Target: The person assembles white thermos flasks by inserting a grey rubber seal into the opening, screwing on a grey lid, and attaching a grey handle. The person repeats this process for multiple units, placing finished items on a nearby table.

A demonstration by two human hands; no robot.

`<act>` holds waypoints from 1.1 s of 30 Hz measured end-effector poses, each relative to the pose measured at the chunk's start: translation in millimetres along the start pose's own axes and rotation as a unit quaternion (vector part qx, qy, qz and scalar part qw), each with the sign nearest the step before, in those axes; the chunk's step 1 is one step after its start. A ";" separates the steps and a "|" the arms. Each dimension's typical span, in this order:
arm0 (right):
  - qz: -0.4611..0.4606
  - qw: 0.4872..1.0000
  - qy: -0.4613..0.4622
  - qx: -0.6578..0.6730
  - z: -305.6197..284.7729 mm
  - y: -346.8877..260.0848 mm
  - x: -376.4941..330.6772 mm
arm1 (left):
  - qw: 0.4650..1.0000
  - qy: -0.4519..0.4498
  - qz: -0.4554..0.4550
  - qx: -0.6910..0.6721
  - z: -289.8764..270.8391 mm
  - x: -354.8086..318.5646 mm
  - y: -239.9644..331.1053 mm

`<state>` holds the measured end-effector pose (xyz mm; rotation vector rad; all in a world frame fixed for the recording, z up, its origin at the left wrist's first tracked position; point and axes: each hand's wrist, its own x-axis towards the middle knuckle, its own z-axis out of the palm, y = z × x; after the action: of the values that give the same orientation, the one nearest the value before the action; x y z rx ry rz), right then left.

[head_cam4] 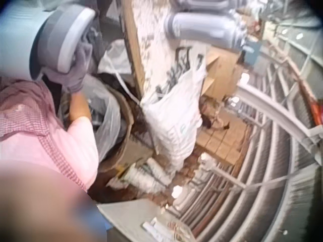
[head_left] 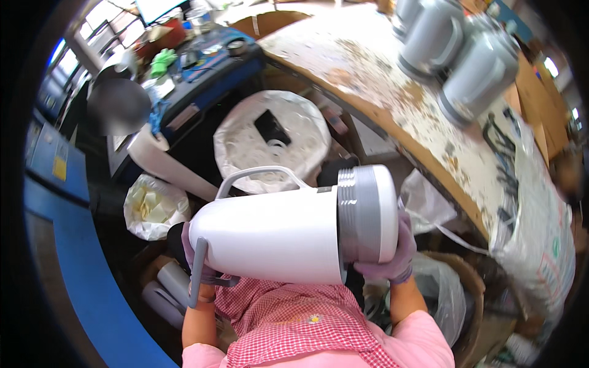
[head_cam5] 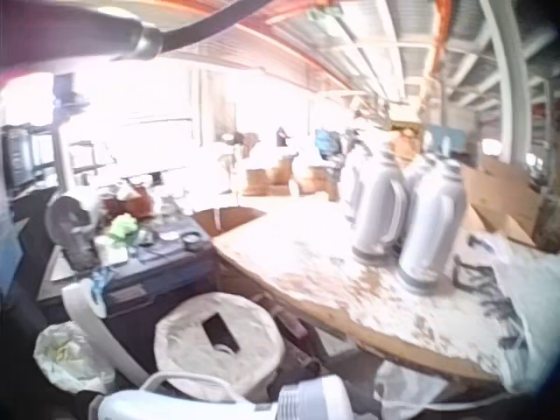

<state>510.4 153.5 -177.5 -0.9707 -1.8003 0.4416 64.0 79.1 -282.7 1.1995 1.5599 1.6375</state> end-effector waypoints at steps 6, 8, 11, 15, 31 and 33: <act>-0.115 0.991 -0.048 0.038 11.1 -35.3 29.5 | 0.992 -0.040 -0.083 -0.089 -9.8 16.7 2.2; -0.173 0.983 -0.053 0.032 8.4 -33.8 29.1 | 0.963 -0.109 -0.170 -0.180 -5.8 31.1 1.0; -0.231 0.970 -0.064 0.030 -2.0 -42.5 27.4 | 0.964 -0.252 -0.077 0.026 15.0 38.0 22.8; -0.300 0.950 -0.089 0.013 -12.7 -65.0 30.4 | 0.946 -0.303 -0.118 0.007 26.2 53.0 56.1; 0.284 0.917 0.008 0.279 39.1 -4.4 62.4 | 0.917 0.053 0.022 -0.394 -7.9 67.5 38.5; 0.177 0.963 0.072 0.187 39.2 -20.5 68.8 | 0.902 0.041 -0.009 -0.431 -1.7 67.6 33.0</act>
<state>454.8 199.8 -139.4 -1.0248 -1.3471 0.8784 39.0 132.4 -235.9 0.6252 0.6927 2.0418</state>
